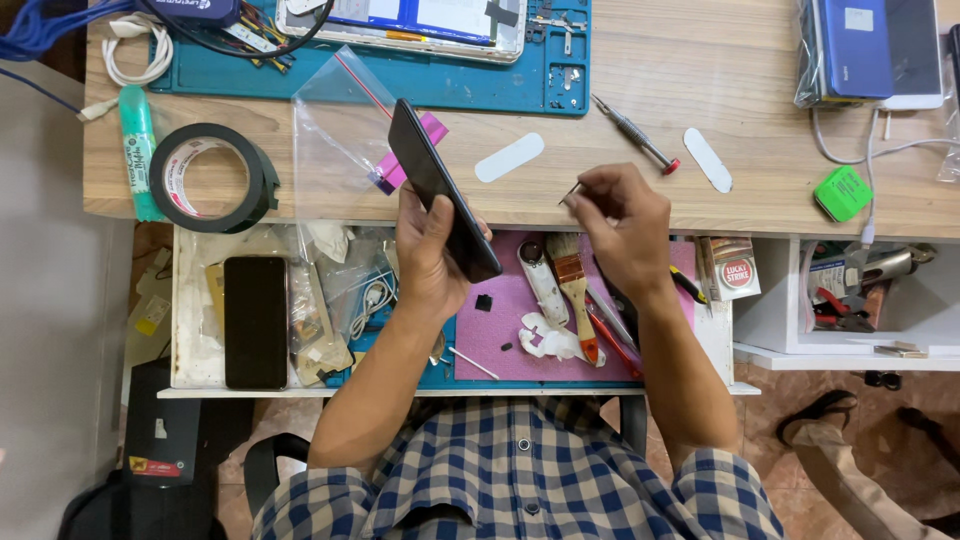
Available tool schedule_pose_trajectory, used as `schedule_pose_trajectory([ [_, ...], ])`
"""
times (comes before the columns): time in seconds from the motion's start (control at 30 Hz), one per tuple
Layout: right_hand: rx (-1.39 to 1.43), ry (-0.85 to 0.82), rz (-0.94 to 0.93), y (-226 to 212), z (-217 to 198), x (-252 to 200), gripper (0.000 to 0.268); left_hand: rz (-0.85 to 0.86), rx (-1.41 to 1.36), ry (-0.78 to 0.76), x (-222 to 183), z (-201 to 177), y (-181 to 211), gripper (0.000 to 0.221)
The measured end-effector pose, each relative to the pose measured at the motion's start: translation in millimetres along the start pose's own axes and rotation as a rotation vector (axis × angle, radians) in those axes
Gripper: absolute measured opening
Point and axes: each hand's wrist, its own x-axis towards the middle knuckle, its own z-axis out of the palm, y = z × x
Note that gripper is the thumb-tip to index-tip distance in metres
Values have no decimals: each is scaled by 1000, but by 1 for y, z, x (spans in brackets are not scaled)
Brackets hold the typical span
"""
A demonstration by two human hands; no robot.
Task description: The person works on a disassembled smartphone, using a screwdriver to manipulate internal components and then attaching the back cover. They then handle a circuit board, using a magnifying glass to inspect it closely before placing it on a work mat.
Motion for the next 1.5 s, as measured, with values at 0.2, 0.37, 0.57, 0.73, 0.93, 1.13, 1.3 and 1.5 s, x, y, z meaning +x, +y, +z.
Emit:
schedule_pose_trajectory([
  [0.2, 585, 50, 126, -43, 9, -16, 26, 173, 210, -26, -4, 19, -4, 37],
  [0.37, 557, 114, 71, -36, 15, -21, 24, 230, 291, -35, -5, 19, -13, 39],
  [0.57, 521, 139, 55, -36, 17, -21, 22, 255, 283, -39, -5, 15, -19, 39],
  [0.73, 410, 186, -1, -37, 18, -21, 20, 279, 283, -30, -4, 14, -21, 41],
  [0.93, 198, 225, -293, -46, 24, -19, 16, 306, 291, 2, -7, 25, -11, 40],
  [1.13, 225, 114, -324, -37, 31, -28, 25, 285, 229, 11, -7, 25, -11, 36],
  [1.3, 186, 129, -465, -42, 31, -27, 20, 213, 127, -4, -5, 13, -18, 35],
  [1.5, 155, 195, -617, -52, 32, -31, 22, 18, -28, -17, -14, 22, -18, 33],
])
